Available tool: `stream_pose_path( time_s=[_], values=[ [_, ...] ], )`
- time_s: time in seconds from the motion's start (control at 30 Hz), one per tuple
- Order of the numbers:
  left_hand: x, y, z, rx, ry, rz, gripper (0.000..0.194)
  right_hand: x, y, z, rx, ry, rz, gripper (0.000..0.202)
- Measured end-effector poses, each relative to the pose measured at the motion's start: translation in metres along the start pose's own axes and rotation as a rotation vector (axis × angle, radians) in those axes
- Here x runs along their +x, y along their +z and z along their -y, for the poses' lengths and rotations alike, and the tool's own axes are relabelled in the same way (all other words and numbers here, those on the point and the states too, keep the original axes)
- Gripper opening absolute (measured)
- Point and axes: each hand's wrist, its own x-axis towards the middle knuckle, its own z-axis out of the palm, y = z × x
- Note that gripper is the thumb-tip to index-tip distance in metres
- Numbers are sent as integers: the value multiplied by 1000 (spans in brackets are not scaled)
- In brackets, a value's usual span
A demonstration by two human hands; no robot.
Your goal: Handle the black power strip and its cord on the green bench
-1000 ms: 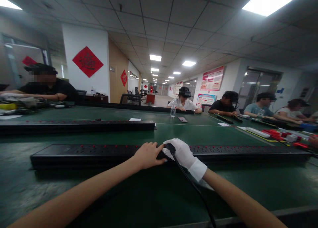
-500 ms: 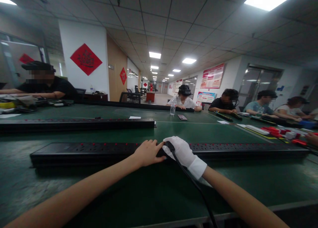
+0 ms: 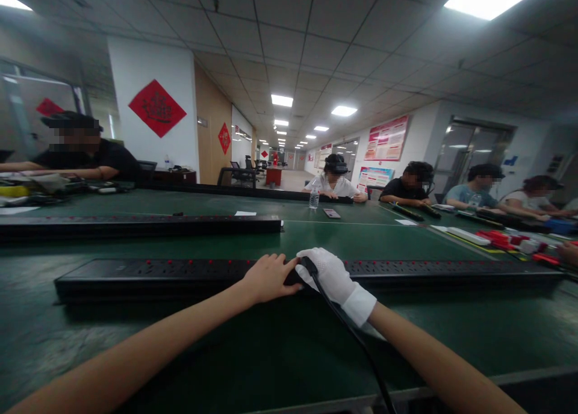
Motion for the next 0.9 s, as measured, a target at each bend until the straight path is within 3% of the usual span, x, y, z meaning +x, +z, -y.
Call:
stream_pose_path(
  time_s=[0.23,0.4,0.53,0.63,0.77,0.9],
  values=[
    [0,2,1,1,6,-20,68,0,-2,-3,22,-4,4,31],
    [0,1,0,6,4,-9,68,8,-5,-8,162,22,13,32],
    [-1,-1,0,4,8,-29,69,23,-27,-19,330,157,-173,33],
    [-1,-1,1,-3,0,-34,74,24,-54,-27,328,156,-172,35],
    [1,-2,2,-38,-65,-14,88,21,-72,-26,242,133,-24,36],
    [2,-7,7,-40,-140,-7,101,47,-53,-14,173,120,119,33]
  ],
)
